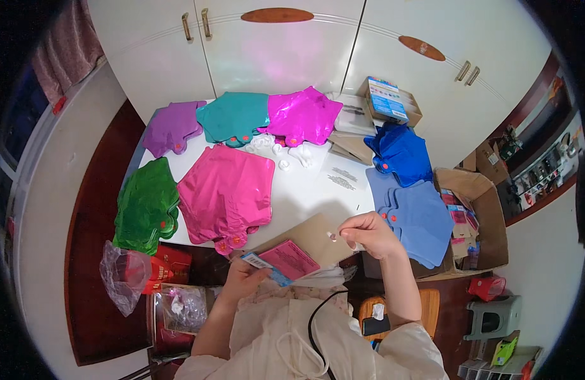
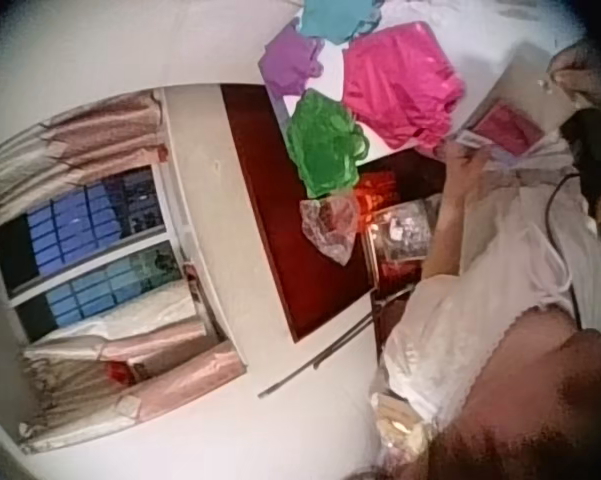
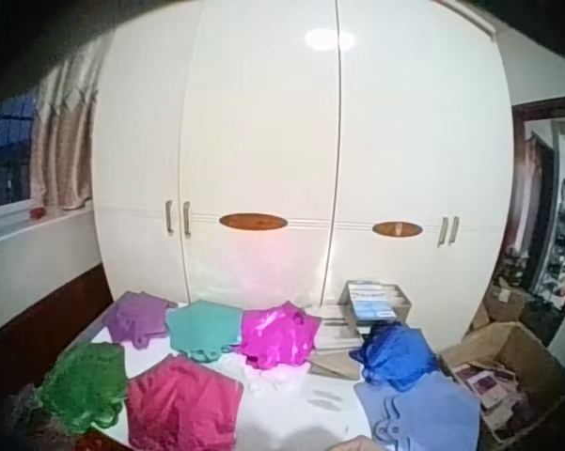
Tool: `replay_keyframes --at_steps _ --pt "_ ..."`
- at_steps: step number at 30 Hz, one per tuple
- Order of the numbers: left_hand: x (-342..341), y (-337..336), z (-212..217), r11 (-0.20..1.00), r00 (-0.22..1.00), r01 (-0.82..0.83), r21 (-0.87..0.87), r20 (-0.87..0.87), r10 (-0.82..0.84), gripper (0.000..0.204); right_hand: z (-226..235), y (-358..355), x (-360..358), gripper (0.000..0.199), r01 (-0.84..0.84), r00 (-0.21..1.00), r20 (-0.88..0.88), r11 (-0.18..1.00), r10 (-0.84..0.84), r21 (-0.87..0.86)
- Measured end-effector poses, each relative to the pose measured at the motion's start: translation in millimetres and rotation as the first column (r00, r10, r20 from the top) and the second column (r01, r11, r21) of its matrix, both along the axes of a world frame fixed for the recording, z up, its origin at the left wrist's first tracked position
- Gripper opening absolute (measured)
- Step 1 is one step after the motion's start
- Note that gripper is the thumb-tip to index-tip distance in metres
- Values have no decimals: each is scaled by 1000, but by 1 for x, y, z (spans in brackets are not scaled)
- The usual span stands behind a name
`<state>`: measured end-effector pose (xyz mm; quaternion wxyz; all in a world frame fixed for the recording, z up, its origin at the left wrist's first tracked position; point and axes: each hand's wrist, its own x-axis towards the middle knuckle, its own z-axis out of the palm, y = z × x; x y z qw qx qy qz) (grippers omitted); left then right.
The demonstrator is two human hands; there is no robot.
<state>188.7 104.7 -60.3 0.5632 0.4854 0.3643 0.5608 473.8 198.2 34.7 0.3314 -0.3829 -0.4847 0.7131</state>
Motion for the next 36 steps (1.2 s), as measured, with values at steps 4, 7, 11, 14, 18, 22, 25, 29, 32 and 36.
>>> replay_keyframes --at_steps 4,7,11,14,18,22,25,29,32,36 --pt "-10 0 -23 1000 990 -10 -12 -142 8 5 -5 3 3 9 -69 996 -57 997 71 30" --pt "-25 -1 -37 994 959 108 -2 -263 -105 19 -7 5 6 8 -160 979 -129 987 159 -2" --pt "-17 1 -27 998 984 70 -6 -166 -70 18 -14 7 8 8 -227 953 -210 973 217 -27" --pt "-1 1 -11 998 999 -36 -46 36 38 20 -10 5 4 12 -145 983 -120 989 142 -13" --pt "0 1 -9 995 997 -59 -79 38 62 27 -8 -1 -5 11 -24 1000 -16 995 26 96" --pt "4 0 -9 990 996 -94 -104 -16 93 30 -6 0 -7 9 6 992 120 986 -26 164" --pt "15 1 -7 984 993 -118 -137 6 120 30 -15 9 -7 9 23 984 168 978 -59 206" --pt "29 4 -4 951 914 -298 -86 -314 258 40 -22 41 -8 12 -8 945 319 967 -76 254" --pt "35 8 22 902 570 -343 262 -705 421 52 -31 75 -4 13 -94 875 480 953 -58 287" --pt "29 35 31 804 221 187 564 -822 525 55 -52 116 -10 16 -250 782 610 832 -128 495"
